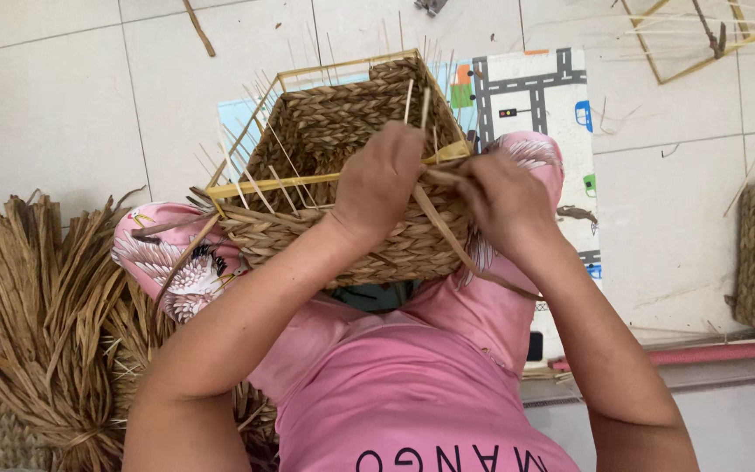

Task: The person weaves a basket by hand, threading long dried fibers through a wire and bamboo frame held on their lap and using shears to trim the material.

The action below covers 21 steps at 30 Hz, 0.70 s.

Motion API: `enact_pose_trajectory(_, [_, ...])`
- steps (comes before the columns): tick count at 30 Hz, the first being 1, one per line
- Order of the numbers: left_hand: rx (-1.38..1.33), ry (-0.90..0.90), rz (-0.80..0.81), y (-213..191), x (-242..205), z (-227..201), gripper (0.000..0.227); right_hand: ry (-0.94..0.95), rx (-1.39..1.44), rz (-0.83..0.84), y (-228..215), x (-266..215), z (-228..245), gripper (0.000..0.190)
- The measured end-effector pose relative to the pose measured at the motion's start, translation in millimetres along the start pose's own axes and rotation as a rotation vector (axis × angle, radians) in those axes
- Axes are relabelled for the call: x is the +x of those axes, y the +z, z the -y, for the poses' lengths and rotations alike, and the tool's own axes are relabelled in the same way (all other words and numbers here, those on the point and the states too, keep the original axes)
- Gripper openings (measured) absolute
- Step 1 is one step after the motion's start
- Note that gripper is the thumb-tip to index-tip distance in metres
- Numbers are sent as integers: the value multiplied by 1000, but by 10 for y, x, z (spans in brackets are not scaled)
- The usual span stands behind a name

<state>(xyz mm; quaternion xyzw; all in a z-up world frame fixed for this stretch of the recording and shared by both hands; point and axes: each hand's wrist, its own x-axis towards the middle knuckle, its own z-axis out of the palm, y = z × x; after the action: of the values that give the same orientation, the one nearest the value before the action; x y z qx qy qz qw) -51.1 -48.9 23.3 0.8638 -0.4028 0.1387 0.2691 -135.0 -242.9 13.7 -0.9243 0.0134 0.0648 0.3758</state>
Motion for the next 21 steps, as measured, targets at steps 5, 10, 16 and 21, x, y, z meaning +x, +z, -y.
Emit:
enact_pose_trajectory(5, [25, 239, 84, -26, 24, 19, 14, -458, -310, -286, -87, -226, 201, 42])
enact_pose_trajectory(10, [-206, -94, 383, -96, 185, 97, 12, -460, -511, -249, -242, -78, 160, 12])
enact_pose_trajectory(16, [-217, -207, 390, -5, 213, 46, 4, -599, -438, -565, -207, -47, 262, 11])
enact_pose_trajectory(21, [-230, -157, 300, 10, -34, 35, 12, -355, -43, -316, 2, 230, -2, 21])
